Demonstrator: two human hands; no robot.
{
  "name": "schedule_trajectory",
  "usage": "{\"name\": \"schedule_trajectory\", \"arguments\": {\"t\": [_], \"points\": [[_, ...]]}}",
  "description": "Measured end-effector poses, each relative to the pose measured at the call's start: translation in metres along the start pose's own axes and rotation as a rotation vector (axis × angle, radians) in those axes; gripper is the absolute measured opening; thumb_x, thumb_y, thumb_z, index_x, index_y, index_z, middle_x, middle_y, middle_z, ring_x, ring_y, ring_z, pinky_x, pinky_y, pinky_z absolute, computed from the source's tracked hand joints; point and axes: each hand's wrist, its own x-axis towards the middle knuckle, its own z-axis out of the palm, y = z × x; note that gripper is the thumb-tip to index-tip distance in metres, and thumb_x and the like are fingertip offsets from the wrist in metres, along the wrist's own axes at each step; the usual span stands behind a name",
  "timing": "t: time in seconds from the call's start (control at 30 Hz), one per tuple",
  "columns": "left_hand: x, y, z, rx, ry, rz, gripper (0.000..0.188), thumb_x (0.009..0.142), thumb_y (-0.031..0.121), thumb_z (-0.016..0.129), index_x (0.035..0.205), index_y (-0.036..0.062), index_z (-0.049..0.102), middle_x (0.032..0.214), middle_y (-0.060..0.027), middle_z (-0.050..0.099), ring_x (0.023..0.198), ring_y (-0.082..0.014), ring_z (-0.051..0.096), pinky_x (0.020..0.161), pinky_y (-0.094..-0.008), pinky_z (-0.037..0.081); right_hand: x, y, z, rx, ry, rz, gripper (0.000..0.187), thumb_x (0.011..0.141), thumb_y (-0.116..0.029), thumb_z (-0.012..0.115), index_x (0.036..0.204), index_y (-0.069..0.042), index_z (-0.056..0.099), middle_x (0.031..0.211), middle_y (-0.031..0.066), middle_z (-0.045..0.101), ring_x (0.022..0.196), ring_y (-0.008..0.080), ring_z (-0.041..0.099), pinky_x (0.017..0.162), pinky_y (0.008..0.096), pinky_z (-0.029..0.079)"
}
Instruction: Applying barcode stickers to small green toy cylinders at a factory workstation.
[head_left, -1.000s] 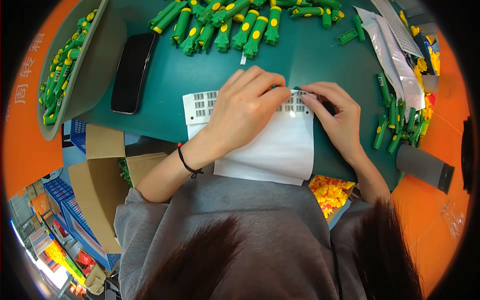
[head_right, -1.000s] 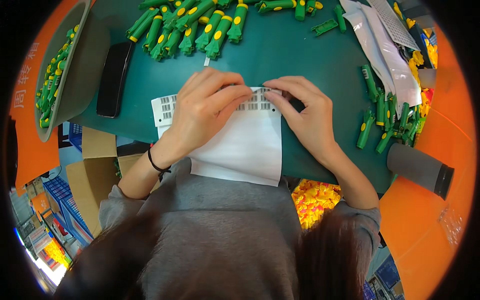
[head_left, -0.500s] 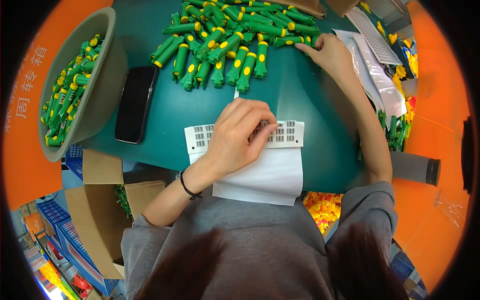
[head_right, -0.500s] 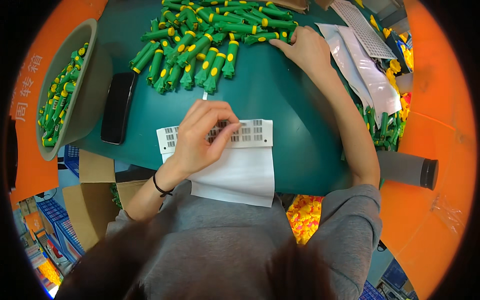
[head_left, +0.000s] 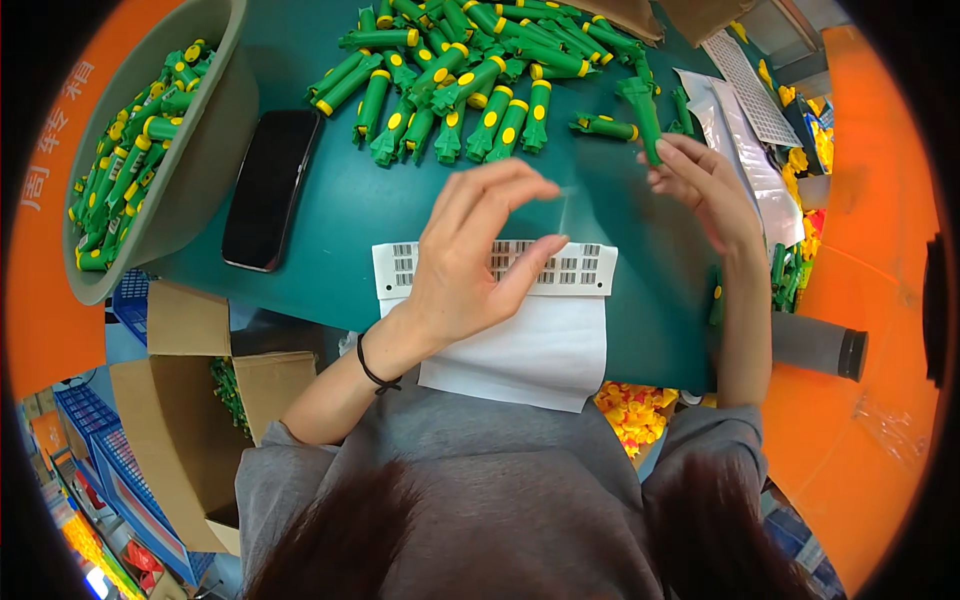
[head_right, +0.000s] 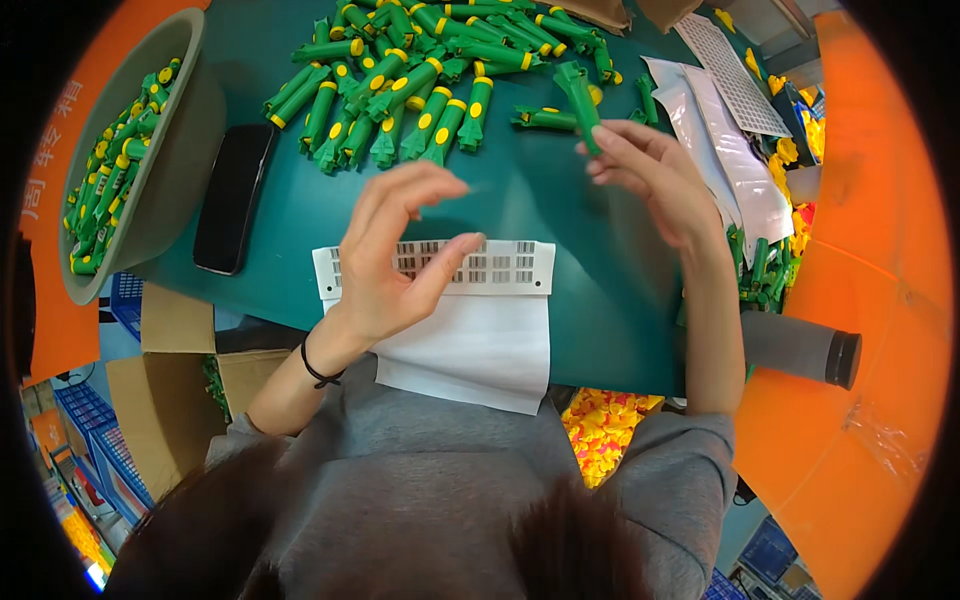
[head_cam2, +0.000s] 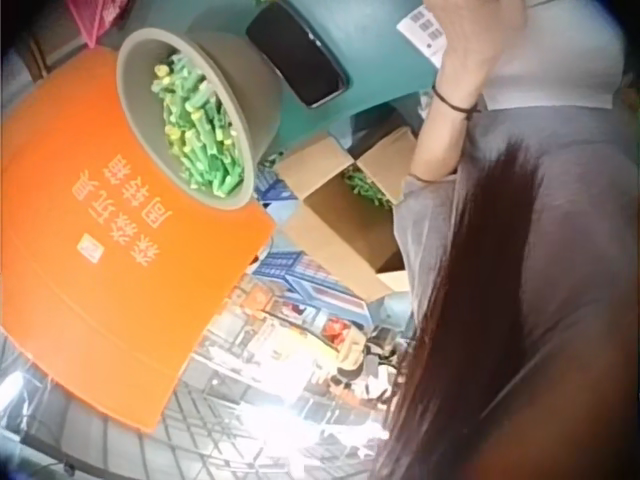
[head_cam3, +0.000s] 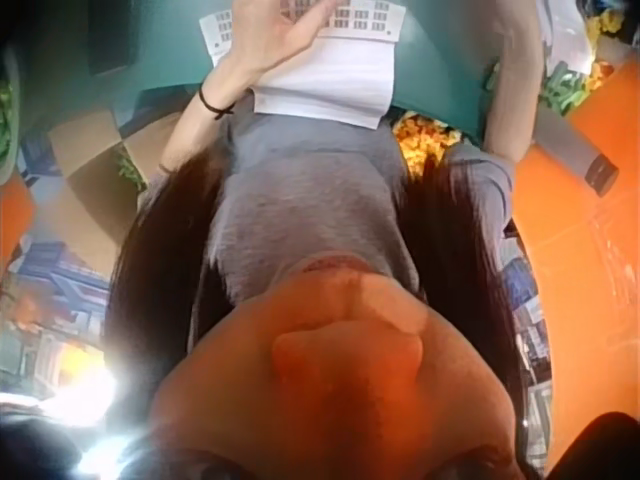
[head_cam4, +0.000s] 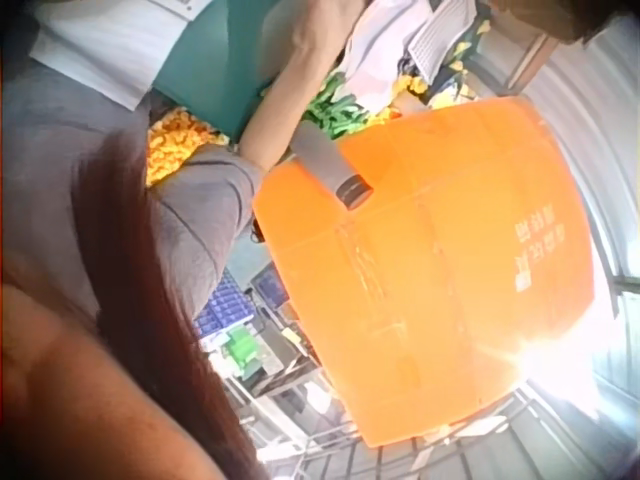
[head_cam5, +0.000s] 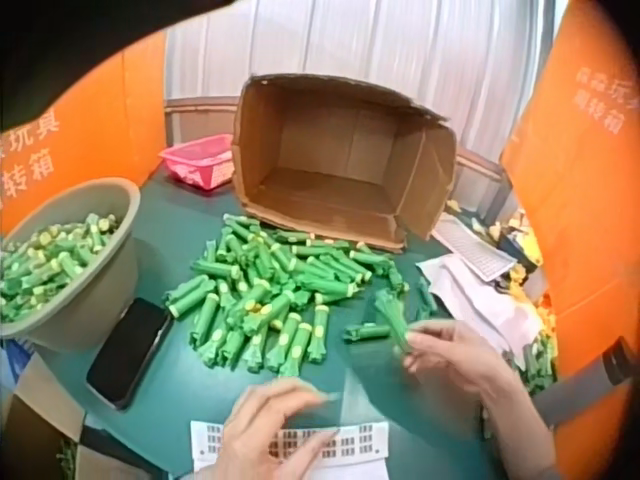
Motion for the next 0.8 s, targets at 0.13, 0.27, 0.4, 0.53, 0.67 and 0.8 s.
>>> {"name": "schedule_trajectory", "arguments": {"t": [0.13, 0.27, 0.4, 0.53, 0.67, 0.8], "points": [[0.001, 0.002, 0.001, -0.026, 0.042, -0.035, 0.061, 0.075, 0.011, 0.086, 0.130, 0.0043, 0.060, 0.123, -0.0125, 0.064, 0.103, -0.0280, 0.062, 0.083, -0.0353, 0.053, -0.023, 0.006, 0.037, 0.725, -0.299, 0.143, 0.043, 0.106, -0.024, 0.057, 0.137, 0.006, 0.051, 0.123, 0.0135, 0.065, 0.098, 0.0142, 0.067, 0.087, 0.0239, 0.059], [0.002, 0.004, 0.000, -0.116, 0.011, -0.016, 0.078, 0.073, 0.016, 0.090, 0.140, 0.0045, 0.052, 0.120, -0.0107, 0.067, 0.100, -0.0239, 0.063, 0.083, -0.0349, 0.053, -0.047, -0.011, 0.081, 0.887, -0.288, 0.143, 0.045, 0.104, -0.022, 0.060, 0.140, 0.002, 0.049, 0.123, 0.0122, 0.062, 0.106, 0.0171, 0.063, 0.094, 0.0335, 0.055], [0.000, 0.005, 0.001, -0.185, -0.013, 0.044, 0.082, 0.075, 0.007, 0.089, 0.142, 0.0009, 0.043, 0.111, -0.0142, 0.070, 0.098, -0.0210, 0.069, 0.083, -0.0329, 0.056, -0.058, 0.000, 0.104, 0.629, -0.251, -0.058, 0.047, 0.101, -0.019, 0.063, 0.141, 0.000, 0.049, 0.121, 0.0093, 0.061, 0.103, 0.0155, 0.060, 0.093, 0.0329, 0.050], [-0.005, -0.002, 0.003, -0.256, -0.034, 0.061, 0.076, 0.078, 0.001, 0.085, 0.141, 0.0004, 0.042, 0.107, -0.0140, 0.071, 0.097, -0.0206, 0.070, 0.083, -0.0327, 0.057, -0.062, 0.006, 0.105, 0.640, -0.278, -0.050, 0.042, 0.102, -0.017, 0.062, 0.139, 0.000, 0.051, 0.120, 0.0071, 0.061, 0.104, 0.0140, 0.060, 0.091, 0.0306, 0.049], [-0.004, 0.000, 0.001, -0.247, -0.048, 0.018, 0.067, 0.080, -0.002, 0.083, 0.136, -0.0003, 0.048, 0.105, -0.0130, 0.072, 0.095, -0.0203, 0.070, 0.083, -0.0322, 0.057, -0.065, 0.006, 0.104, 0.659, -0.171, -0.082, 0.038, 0.103, -0.017, 0.060, 0.135, 0.000, 0.052, 0.128, 0.0126, 0.061, 0.112, 0.0178, 0.064, 0.090, 0.0318, 0.054], [0.003, 0.012, -0.007, -0.234, -0.049, -0.028, 0.037, 0.082, -0.001, 0.081, 0.115, -0.0013, 0.064, 0.114, -0.0137, 0.067, 0.100, -0.0183, 0.067, 0.087, -0.0312, 0.055, -0.066, 0.006, 0.102, 0.651, -0.085, -0.105, 0.032, 0.103, -0.015, 0.061, 0.130, 0.001, 0.053, 0.122, 0.0130, 0.062, 0.101, 0.0163, 0.066, 0.082, 0.0278, 0.056]]}}
